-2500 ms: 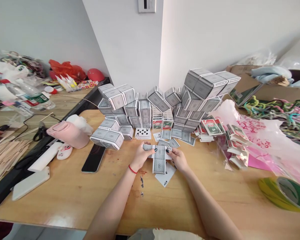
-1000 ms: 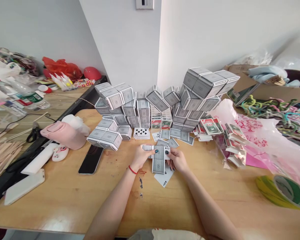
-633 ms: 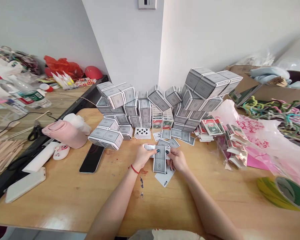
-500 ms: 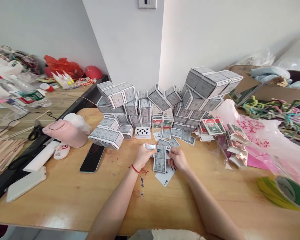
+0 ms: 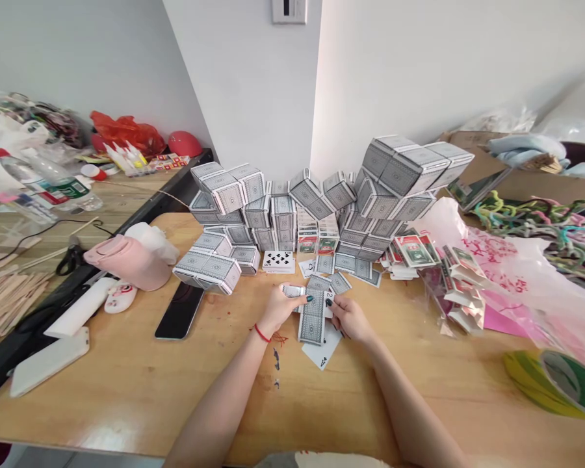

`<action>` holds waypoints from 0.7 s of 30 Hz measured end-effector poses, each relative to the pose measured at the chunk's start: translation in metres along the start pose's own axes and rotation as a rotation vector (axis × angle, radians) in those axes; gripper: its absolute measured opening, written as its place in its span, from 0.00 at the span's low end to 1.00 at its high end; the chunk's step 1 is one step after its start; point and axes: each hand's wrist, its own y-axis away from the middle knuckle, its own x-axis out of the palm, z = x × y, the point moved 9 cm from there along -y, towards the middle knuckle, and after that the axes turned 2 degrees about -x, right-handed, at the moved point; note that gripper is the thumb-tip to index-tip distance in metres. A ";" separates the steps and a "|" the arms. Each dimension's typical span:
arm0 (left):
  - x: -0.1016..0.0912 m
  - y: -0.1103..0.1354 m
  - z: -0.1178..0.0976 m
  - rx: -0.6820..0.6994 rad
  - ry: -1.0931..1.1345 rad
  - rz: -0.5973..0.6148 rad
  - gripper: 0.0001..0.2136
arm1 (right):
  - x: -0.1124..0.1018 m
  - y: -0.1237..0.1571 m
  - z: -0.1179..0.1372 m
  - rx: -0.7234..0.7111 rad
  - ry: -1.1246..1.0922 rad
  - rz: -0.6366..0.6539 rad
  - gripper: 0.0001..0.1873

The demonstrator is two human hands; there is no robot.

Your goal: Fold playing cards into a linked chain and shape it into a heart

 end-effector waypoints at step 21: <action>-0.001 -0.005 0.002 0.082 -0.200 -0.015 0.15 | 0.001 -0.001 0.003 0.052 0.219 -0.042 0.17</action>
